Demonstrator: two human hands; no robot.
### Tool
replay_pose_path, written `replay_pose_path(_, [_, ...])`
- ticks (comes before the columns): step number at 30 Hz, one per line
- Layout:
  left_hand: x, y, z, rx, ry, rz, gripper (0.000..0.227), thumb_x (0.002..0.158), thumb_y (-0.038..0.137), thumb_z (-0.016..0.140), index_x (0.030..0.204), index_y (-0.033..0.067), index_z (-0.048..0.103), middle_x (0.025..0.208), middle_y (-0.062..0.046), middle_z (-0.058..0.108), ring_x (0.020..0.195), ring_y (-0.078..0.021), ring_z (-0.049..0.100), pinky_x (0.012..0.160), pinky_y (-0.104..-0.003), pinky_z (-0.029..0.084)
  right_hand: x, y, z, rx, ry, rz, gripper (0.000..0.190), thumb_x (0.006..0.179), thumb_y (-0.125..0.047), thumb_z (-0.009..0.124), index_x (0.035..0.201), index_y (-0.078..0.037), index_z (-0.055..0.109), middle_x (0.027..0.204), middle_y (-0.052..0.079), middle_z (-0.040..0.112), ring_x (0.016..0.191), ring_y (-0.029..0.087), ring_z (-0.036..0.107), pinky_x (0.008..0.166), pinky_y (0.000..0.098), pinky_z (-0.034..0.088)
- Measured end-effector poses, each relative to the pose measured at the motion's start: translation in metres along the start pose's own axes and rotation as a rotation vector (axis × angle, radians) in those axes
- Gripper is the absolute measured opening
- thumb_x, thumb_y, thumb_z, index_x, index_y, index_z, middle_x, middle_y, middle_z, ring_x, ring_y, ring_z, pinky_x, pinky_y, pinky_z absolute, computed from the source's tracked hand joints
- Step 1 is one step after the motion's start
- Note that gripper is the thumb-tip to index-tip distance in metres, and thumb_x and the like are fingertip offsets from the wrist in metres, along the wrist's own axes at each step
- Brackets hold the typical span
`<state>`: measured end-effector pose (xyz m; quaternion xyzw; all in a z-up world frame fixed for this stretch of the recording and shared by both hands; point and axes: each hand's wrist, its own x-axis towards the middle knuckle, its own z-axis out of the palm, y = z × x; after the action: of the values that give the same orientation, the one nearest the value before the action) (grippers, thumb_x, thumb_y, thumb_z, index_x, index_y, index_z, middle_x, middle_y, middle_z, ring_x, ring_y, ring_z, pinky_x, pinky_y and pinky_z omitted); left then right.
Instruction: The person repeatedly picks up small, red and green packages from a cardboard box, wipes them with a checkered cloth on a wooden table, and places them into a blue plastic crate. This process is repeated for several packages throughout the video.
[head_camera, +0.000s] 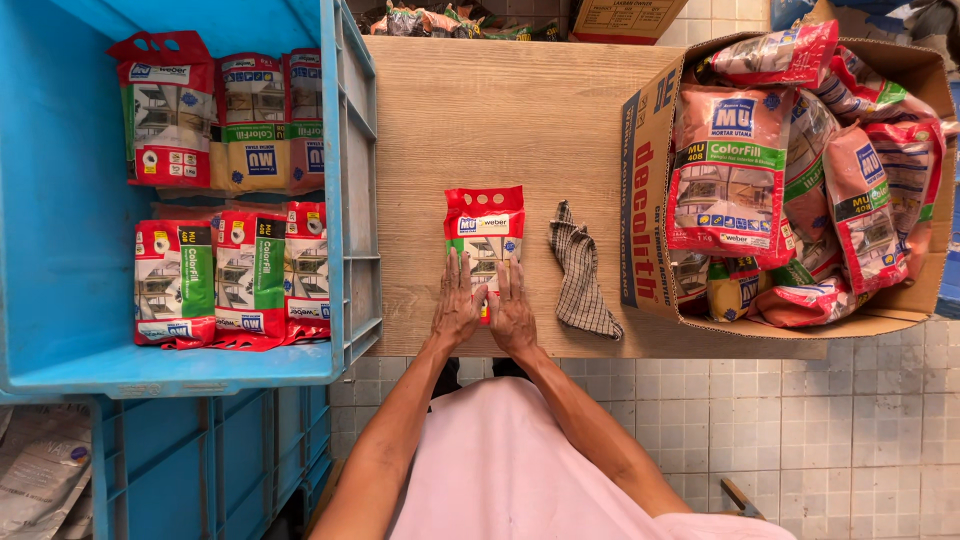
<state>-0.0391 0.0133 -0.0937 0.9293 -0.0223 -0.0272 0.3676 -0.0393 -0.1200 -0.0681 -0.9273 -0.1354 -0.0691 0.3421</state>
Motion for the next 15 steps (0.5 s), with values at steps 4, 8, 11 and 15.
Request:
replay_pose_path(4, [-0.001, 0.002, -0.002, 0.071, -0.016, -0.018, 0.072, 0.104, 0.048, 0.035, 0.158, 0.0058, 0.011, 0.162, -0.025, 0.011, 0.148, -0.0410, 0.018, 0.119, -0.054, 0.018, 0.004, -0.001, -0.017, 0.013, -0.044, 0.020, 0.053, 0.103, -0.022, 0.043, 0.152, -0.006, 0.033, 0.157, 0.024, 0.026, 0.142, 0.043, 0.029, 0.114, 0.0469, 0.032])
replay_pose_path(8, [-0.010, 0.007, -0.015, 0.097, -0.145, -0.055, 0.088, 0.098, 0.061, 0.038, 0.158, 0.0054, 0.006, 0.163, -0.024, 0.006, 0.150, -0.0393, 0.015, 0.120, -0.056, 0.013, 0.015, 0.038, -0.055, 0.012, -0.153, 0.198, 0.051, 0.101, -0.025, 0.049, 0.151, -0.015, 0.040, 0.155, 0.017, 0.035, 0.140, 0.036, 0.037, 0.116, 0.0449, 0.032])
replay_pose_path(11, [-0.015, 0.008, -0.027, 0.125, -0.239, -0.047, 0.100, 0.092, 0.068, 0.044, 0.157, 0.0029, 0.005, 0.163, -0.025, 0.004, 0.150, -0.0387, 0.016, 0.120, -0.057, 0.011, 0.002, 0.101, -0.056, -0.204, -0.029, 0.147, 0.056, 0.098, -0.020, 0.056, 0.151, -0.012, 0.039, 0.155, 0.019, 0.033, 0.139, 0.038, 0.037, 0.115, 0.0464, 0.033])
replay_pose_path(15, [-0.018, 0.005, -0.025, 0.136, -0.293, -0.060, 0.106, 0.090, 0.071, 0.047, 0.157, 0.0003, 0.004, 0.163, -0.026, 0.003, 0.150, -0.0391, 0.016, 0.119, -0.060, 0.009, -0.007, 0.139, -0.036, -0.150, 0.011, 0.152, 0.063, 0.090, -0.001, 0.058, 0.150, -0.010, 0.040, 0.152, 0.021, 0.037, 0.136, 0.040, 0.041, 0.111, 0.0469, 0.040])
